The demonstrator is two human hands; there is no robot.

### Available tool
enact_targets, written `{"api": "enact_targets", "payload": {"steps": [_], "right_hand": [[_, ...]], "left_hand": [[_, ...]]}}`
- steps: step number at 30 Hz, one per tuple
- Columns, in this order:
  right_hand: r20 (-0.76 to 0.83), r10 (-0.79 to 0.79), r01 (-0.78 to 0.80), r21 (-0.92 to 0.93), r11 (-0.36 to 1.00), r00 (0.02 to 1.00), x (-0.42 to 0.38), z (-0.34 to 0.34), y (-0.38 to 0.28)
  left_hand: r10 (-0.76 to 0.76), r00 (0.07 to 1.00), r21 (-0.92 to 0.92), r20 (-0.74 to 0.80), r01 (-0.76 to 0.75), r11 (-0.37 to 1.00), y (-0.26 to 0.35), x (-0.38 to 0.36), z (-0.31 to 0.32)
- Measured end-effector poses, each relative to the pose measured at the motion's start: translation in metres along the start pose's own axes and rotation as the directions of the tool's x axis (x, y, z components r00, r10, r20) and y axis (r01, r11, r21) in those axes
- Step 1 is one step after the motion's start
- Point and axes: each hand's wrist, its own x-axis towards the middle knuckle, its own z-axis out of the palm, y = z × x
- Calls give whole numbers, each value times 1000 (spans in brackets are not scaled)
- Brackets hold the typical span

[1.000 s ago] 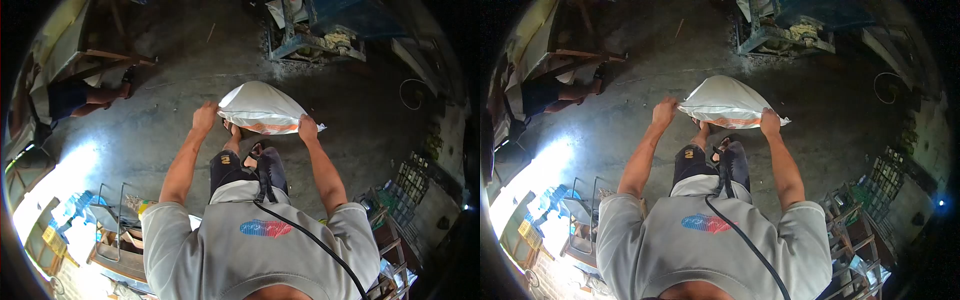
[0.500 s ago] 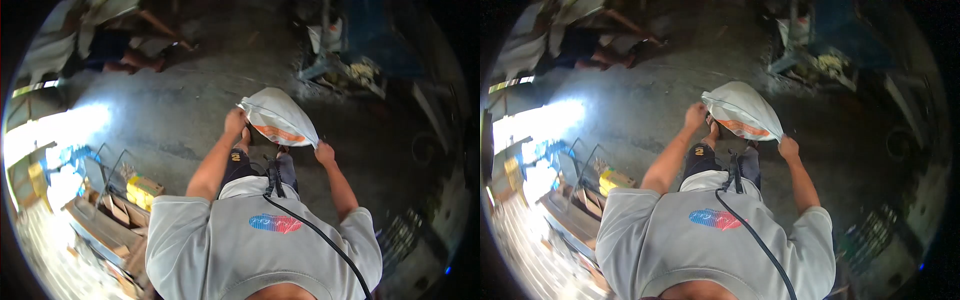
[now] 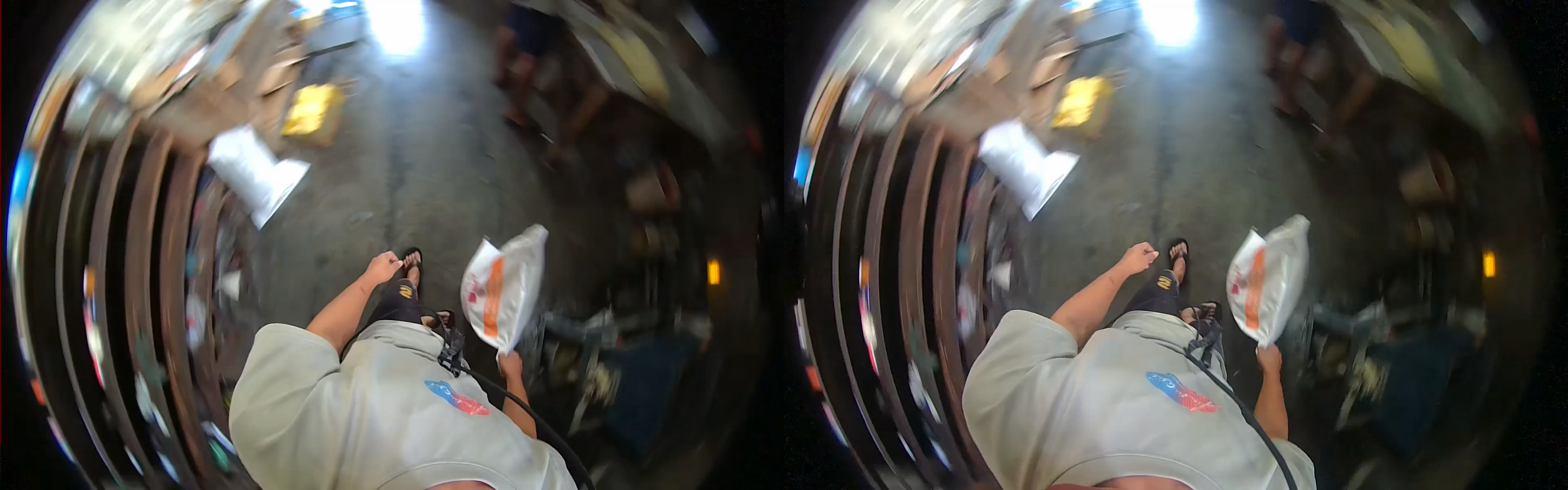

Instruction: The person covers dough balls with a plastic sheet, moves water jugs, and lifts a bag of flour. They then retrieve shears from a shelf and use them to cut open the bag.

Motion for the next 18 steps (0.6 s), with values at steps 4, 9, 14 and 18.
{"api": "enact_targets", "payload": {"steps": [4,9,14,18], "right_hand": [[270,-35,111,-271,956,962,52,-17,11],[473,151,-157,-27,987,868,128,10,50],[491,75,-66,-35,997,868,68,45,-41],[557,-13,55,-59,997,830,7,110,-83]], "left_hand": [[-313,899,-450,-307,152,880,-86,-93,-34],[-759,501,-658,-415,411,631,-228,-239,38],[-876,481,-968,42,237,83,-278,-374,153],[-865,502,-910,18,366,194,-321,-420,175]]}}
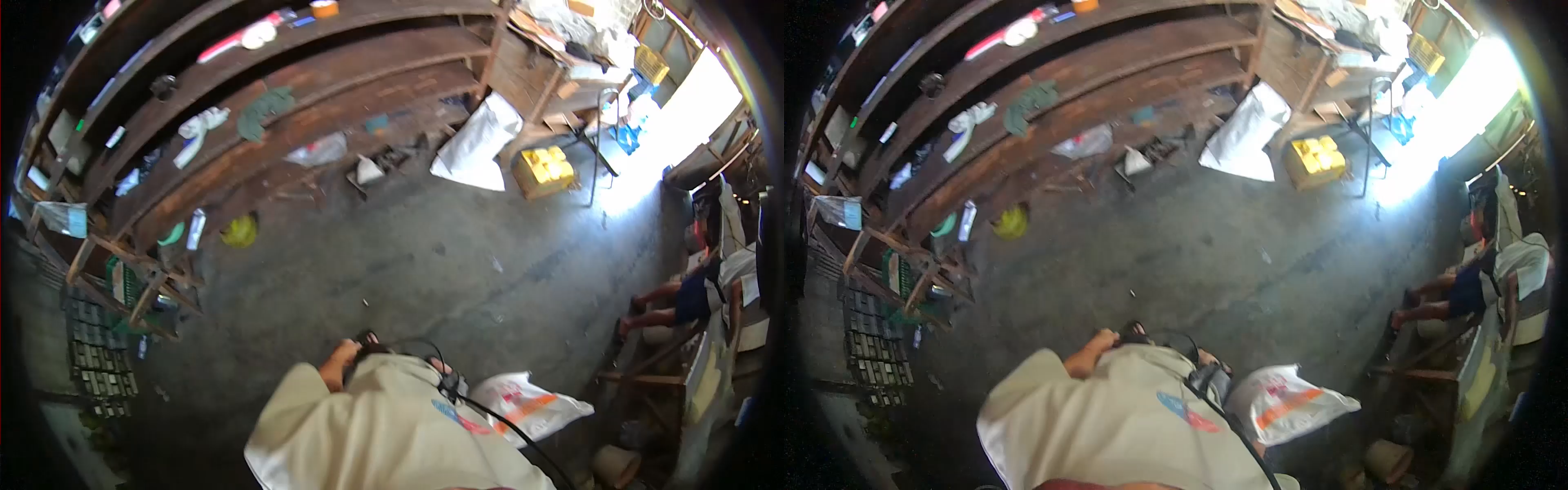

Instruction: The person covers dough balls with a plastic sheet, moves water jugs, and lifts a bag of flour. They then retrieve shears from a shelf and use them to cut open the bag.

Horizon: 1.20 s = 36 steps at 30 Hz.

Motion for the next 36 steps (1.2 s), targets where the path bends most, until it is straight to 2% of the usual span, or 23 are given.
{"api": "enact_targets", "payload": {"steps": [1,3,4,5,6,8,9,11,13,18,19,21,22,24,25,26,27,28,30,32,33,35,36], "right_hand": [[20,-16,16,-21,1000,1000,-6,20,-8],[67,-22,29,-101,994,998,-22,57,-19],[105,-27,41,-141,989,994,-28,79,-30],[139,-31,56,-180,982,990,-32,98,-43],[172,-32,71,-226,972,985,-36,115,-56],[214,-50,115,-305,945,976,-41,145,-92],[222,-65,138,-332,933,973,-42,158,-114],[214,-131,205,-374,905,968,-42,176,-163],[201,-302,358,-365,859,932,-32,191,-223],[160,-530,535,-479,696,833,-19,232,-346],[157,-533,538,-470,700,831,-13,245,-361],[290,-494,565,-548,616,820,-2,265,-396],[311,-456,550,-534,643,834,-4,280,-411],[382,-425,565,-436,700,821,-18,310,-440],[413,-378,550,-473,688,828,-18,322,-450],[445,-351,552,-490,675,824,-20,342,-470],[502,-369,619,-555,556,782,-33,360,-486],[554,-360,652,-532,541,751,-26,375,-495],[629,-335,698,-513,500,702,-17,411,-525],[734,-295,787,-524,326,611,-20,446,-548],[761,-278,806,-512,297,586,-28,468,-562],[787,-371,855,-357,377,493,-56,508,-587],[827,-393,897,-269,352,402,-73,528,-600]], "left_hand": [[80,996,-24,42,-79,997,-29,36,-10],[188,970,399,153,-235,887,-16,38,-52],[108,994,110,-31,-104,988,25,1,-68],[24,977,-221,-213,-72,972,79,-52,-86],[20,971,-241,-238,-79,967,97,-63,-101],[172,951,-371,-258,-261,891,119,-73,-132],[181,942,-377,-284,-283,882,126,-77,-146],[277,928,-482,-249,-367,795,140,-80,-163],[339,887,-447,-313,-453,772,157,-81,-175],[311,900,-493,-306,-429,757,206,-79,-195],[340,886,-488,-316,-459,742,214,-71,-199],[391,850,-502,-352,-524,688,234,-51,-208],[397,833,-529,-386,-552,645,243,-42,-213],[542,734,-327,-409,-673,664,274,-52,-237],[413,770,-488,-486,-631,603,293,-57,-243],[357,776,-526,-521,-621,581,307,-48,-250],[304,779,-557,-548,-611,562,313,-38,-258],[264,779,-574,-569,-606,551,323,-38,-263],[363,710,-478,-603,-686,548,348,-36,-279],[312,686,-507,-657,-709,490,361,-42,-286],[303,656,-514,-691,-741,433,369,-44,-299],[248,619,-497,-745,-763,413,368,-49,-319],[219,577,-495,-786,-801,336,365,-56,-329]]}}
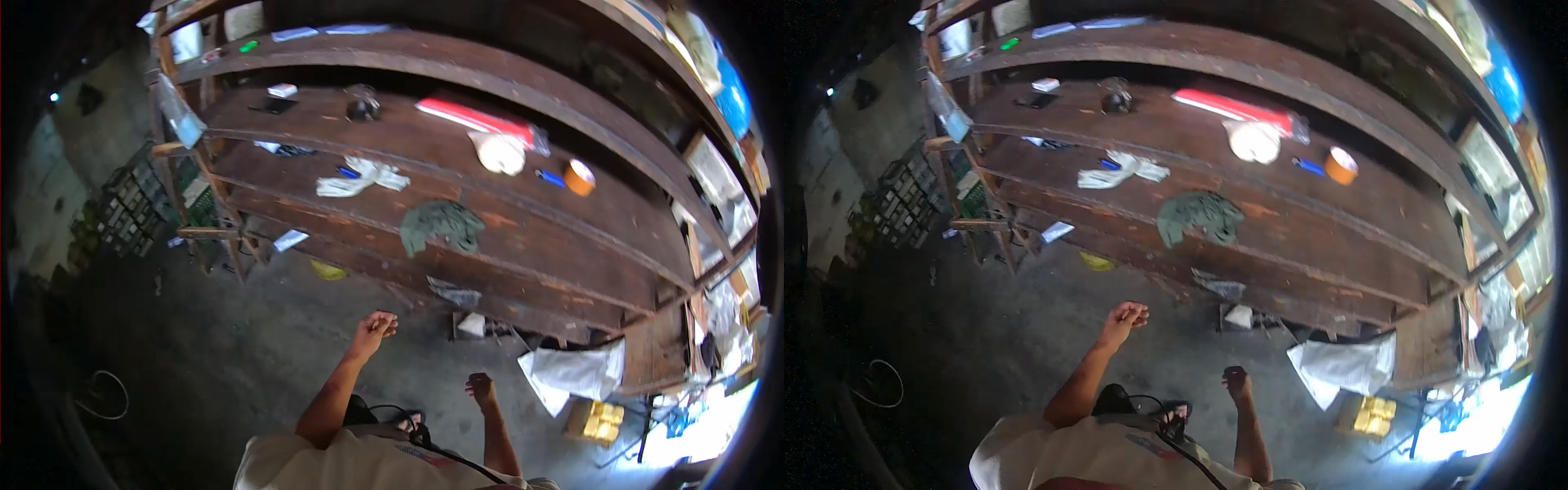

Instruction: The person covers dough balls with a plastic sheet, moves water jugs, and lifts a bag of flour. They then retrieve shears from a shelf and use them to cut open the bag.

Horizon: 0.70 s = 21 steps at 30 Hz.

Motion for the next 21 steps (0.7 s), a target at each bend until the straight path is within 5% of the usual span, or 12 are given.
{"api": "enact_targets", "payload": {"steps": [1,2,3,5,7,11,13,17,19,21], "right_hand": [[18,-22,22,-6,1000,1000,20,-1,-22],[94,-382,390,-100,915,919,38,-5,-43],[193,-674,700,-157,696,713,52,-3,-65],[117,-546,558,-227,798,829,71,13,-117],[91,-633,624,109,774,769,74,43,-188],[-36,-707,702,169,692,706,83,87,-265],[-26,-647,639,195,745,762,78,116,-300],[-106,-667,643,-194,741,737,73,158,-342],[-97,-685,622,-343,704,722,51,175,-361],[-56,-642,566,-420,710,764,42,183,-363]], "left_hand": [[39,998,-77,-44,-42,996,12,4,-5],[94,991,-162,-100,-109,981,26,6,-14],[106,988,-164,-108,-123,979,38,8,-25],[231,948,-162,-220,-269,950,58,14,-52],[229,928,-120,-293,-273,954,79,23,-93],[315,872,-73,-375,-367,928,120,43,-144],[360,868,-53,-342,-400,915,135,68,-179],[483,844,99,-234,-473,875,178,121,-217],[656,735,355,-171,-575,737,214,145,-205],[675,735,307,-58,-631,713,248,160,-174]]}}
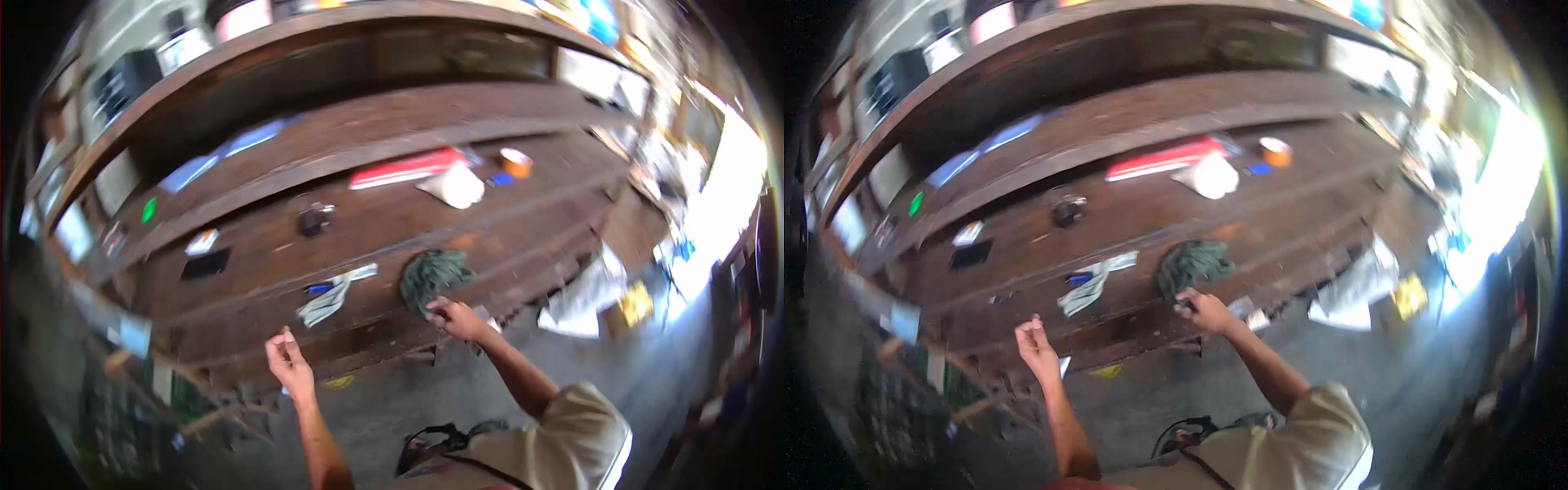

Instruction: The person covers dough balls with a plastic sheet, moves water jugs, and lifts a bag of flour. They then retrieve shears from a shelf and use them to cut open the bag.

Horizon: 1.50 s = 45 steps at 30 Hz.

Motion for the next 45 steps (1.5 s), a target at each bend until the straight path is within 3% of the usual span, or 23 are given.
{"api": "enact_targets", "payload": {"steps": [2,4,6,7,10,11,12,13,14,16,18,19,21,23,24,25,28,30,32,36,39,42,45], "right_hand": [[-51,68,-67,6,998,996,-9,23,31],[86,-5,24,-216,976,996,-23,49,75],[34,122,-117,-130,985,992,-61,60,73],[45,198,-197,-37,980,979,-84,70,70],[122,537,-524,-128,842,834,-191,122,151],[138,648,-635,-125,762,749,-240,143,185],[-8,746,-740,-128,660,666,-300,162,210],[234,914,-929,-90,360,331,-333,132,177],[224,971,-992,-74,102,83,-393,146,203],[143,981,-956,244,-166,-134,-492,139,187],[192,904,-801,420,-427,-381,-576,140,178],[211,896,-813,376,-444,-391,-610,144,168],[113,908,-752,524,-399,-403,-655,148,150],[208,893,-717,536,-445,-399,-690,172,148],[284,876,-660,577,-481,-390,-703,177,152],[308,878,-619,624,-477,-366,-703,186,149],[332,913,-607,683,-406,-238,-675,210,141],[302,946,-669,681,-299,-115,-649,223,141],[267,964,-727,663,-178,8,-622,225,145],[232,960,-780,625,-24,156,-592,218,146],[260,959,-771,631,-82,110,-594,209,155],[235,972,-714,682,-163,3,-615,202,176],[133,989,-736,663,-138,-66,-639,187,184]], "left_hand": [[245,969,62,-9,-244,968,12,21,29],[247,959,85,136,-260,962,26,31,56],[541,828,289,146,-559,777,30,38,83],[582,802,311,132,-591,744,28,41,97],[580,801,397,147,-585,707,5,39,127],[495,850,438,181,-520,733,-14,41,133],[401,892,481,208,-450,752,-30,41,136],[464,846,549,262,-526,649,-36,41,137],[462,833,564,305,-548,618,-28,32,134],[461,824,609,331,-559,563,-31,18,127],[488,800,468,349,-600,649,-48,-1,117],[389,852,363,350,-506,783,-50,-26,114],[127,902,463,412,-328,824,-68,-83,110],[-151,844,411,516,-89,907,-81,-157,101],[-241,793,423,559,-23,906,-139,-196,93],[-350,688,462,636,24,887,-175,-234,80],[-656,491,680,573,161,715,-185,-332,29],[-861,237,843,449,207,496,-206,-365,-7],[-963,-59,897,263,383,222,-129,-346,-21],[-967,-26,922,252,311,232,-163,-345,-43],[-907,198,800,372,427,421,-149,-340,-36],[-855,103,745,509,444,497,-120,-335,-22],[-872,51,769,487,448,456,-117,-343,-13]]}}
